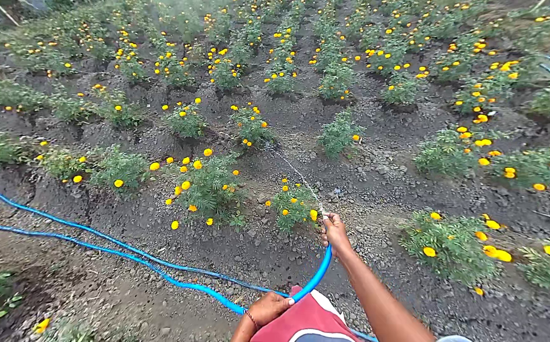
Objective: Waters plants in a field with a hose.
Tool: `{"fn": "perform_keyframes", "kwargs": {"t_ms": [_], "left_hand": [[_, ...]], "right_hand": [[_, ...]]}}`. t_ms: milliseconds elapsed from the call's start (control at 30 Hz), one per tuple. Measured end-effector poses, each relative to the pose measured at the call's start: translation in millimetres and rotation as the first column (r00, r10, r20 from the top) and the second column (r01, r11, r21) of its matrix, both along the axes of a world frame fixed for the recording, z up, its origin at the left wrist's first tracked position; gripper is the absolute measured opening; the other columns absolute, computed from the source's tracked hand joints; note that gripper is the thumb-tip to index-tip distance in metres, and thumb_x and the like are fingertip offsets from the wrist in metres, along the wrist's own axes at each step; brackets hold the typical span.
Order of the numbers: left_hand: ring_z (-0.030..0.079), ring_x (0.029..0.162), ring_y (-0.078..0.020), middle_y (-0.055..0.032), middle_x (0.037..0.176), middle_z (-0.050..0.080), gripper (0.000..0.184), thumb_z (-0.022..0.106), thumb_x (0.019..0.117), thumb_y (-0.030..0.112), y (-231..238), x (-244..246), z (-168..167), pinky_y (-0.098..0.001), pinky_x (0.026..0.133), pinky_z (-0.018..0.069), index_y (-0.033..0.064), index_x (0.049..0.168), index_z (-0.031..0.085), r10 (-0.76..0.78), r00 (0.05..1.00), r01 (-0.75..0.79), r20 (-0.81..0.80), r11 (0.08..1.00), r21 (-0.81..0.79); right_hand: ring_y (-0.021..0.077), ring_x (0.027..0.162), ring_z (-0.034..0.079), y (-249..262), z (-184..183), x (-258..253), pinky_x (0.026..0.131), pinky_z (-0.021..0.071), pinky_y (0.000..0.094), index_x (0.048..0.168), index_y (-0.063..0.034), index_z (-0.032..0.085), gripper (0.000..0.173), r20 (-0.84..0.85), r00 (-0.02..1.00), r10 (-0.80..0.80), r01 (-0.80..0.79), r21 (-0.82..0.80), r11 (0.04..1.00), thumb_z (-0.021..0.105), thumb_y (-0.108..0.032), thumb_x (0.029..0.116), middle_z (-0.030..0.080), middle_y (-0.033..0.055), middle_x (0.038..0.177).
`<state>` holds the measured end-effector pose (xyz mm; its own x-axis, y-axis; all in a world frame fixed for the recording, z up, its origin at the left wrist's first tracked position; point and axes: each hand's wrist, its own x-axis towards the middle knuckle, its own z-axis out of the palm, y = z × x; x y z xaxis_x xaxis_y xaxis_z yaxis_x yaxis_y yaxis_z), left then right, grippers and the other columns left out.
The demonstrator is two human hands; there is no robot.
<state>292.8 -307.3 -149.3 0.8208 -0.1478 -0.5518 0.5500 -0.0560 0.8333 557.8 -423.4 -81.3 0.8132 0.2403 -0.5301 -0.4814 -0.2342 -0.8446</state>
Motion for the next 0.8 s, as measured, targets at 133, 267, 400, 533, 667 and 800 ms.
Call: {"fn": "perform_keyframes", "kwargs": {"t_ms": [133, 267, 400, 533, 667, 800], "left_hand": [[0.053, 0.060, -0.0104, 0.0025, 0.063, 0.054, 0.053, 0.048, 0.1037, 0.051, -14, 25, 6, -0.0376, 0.063, 0.0466, 0.0101, 0.072, 0.061, -0.098, 0.995, 0.099, -0.020, 0.995, 0.027], [0.046, 0.054, -0.0112, 0.0044, 0.058, 0.045, 0.056, 0.047, 0.1032, 0.055, -40, 60, 20, -0.0377, 0.058, 0.0424, 0.0122, 0.068, 0.056, -0.185, 0.982, 0.187, -0.033, 0.980, 0.064], [0.047, 0.056, -0.0138, 0.0010, 0.061, 0.047, 0.057, 0.044, 0.1055, 0.051, -85, 96, 49, -0.0401, 0.059, 0.0431, 0.0070, 0.072, 0.059, -0.288, 0.957, 0.282, 0.036, 0.953, 0.109], [0.047, 0.060, -0.0178, -0.0042, 0.064, 0.048, 0.058, 0.043, 0.1086, 0.045, -139, 135, 71, -0.0421, 0.061, 0.0422, 0.0011, 0.075, 0.060, -0.389, 0.920, 0.383, 0.050, 0.918, 0.101], [0.044, 0.056, -0.0165, -0.0027, 0.063, 0.045, 0.058, 0.043, 0.1083, 0.048, -191, 167, 81, -0.0399, 0.057, 0.0398, 0.0036, 0.073, 0.056, -0.425, 0.905, 0.422, 0.031, 0.903, 0.079], [0.047, 0.059, -0.0169, -0.0054, 0.065, 0.050, 0.059, 0.043, 0.1081, 0.047, -224, 180, 67, -0.0408, 0.060, 0.0426, -0.0007, 0.078, 0.061, -0.413, 0.908, 0.410, 0.073, 0.911, 0.050]], "right_hand": [[0.0100, 0.044, 0.039, -37, -1, 15, 0.040, 0.0383, 0.0267, 0.137, -0.0099, 0.044, 0.028, -0.002, 0.996, -0.089, 0.089, 0.003, 0.996, 0.037, -0.024, 0.1134, 0.041, 0.0013, 0.068], [0.0092, 0.044, 0.040, -88, 9, 37, 0.041, 0.0387, 0.0256, 0.138, -0.0105, 0.043, 0.029, -0.015, 0.992, -0.128, 0.128, 0.005, 0.992, 0.035, -0.024, 0.1137, 0.040, -0.0002, 0.067], [0.0062, 0.042, 0.036, -148, 21, 58, 0.038, 0.0356, 0.0227, 0.132, -0.0121, 0.044, 0.025, 0.017, 0.985, -0.170, 0.170, 0.012, 0.985, 0.035, -0.025, 0.1136, 0.038, -0.0033, 0.063], [0.0038, 0.040, 0.033, -206, 35, 87, 0.037, 0.0311, 0.0201, 0.129, -0.0147, 0.045, 0.022, 0.067, 0.975, -0.213, 0.213, -0.003, 0.977, 0.035, -0.026, 0.1134, 0.036, -0.0058, 0.062], [0.0032, 0.040, 0.033, -254, 50, 118, 0.036, 0.0304, 0.0188, 0.125, -0.0161, 0.046, 0.019, 0.085, 0.968, -0.235, 0.238, -0.030, 0.971, 0.035, -0.027, 0.1135, 0.037, -0.0057, 0.063], [0.0045, 0.042, 0.033, -284, 54, 132, 0.038, 0.0307, 0.0198, 0.130, -0.0137, 0.046, 0.022, 0.077, 0.974, -0.212, 0.217, -0.064, 0.974, 0.036, -0.024, 0.1133, 0.036, -0.0047, 0.065]]}}
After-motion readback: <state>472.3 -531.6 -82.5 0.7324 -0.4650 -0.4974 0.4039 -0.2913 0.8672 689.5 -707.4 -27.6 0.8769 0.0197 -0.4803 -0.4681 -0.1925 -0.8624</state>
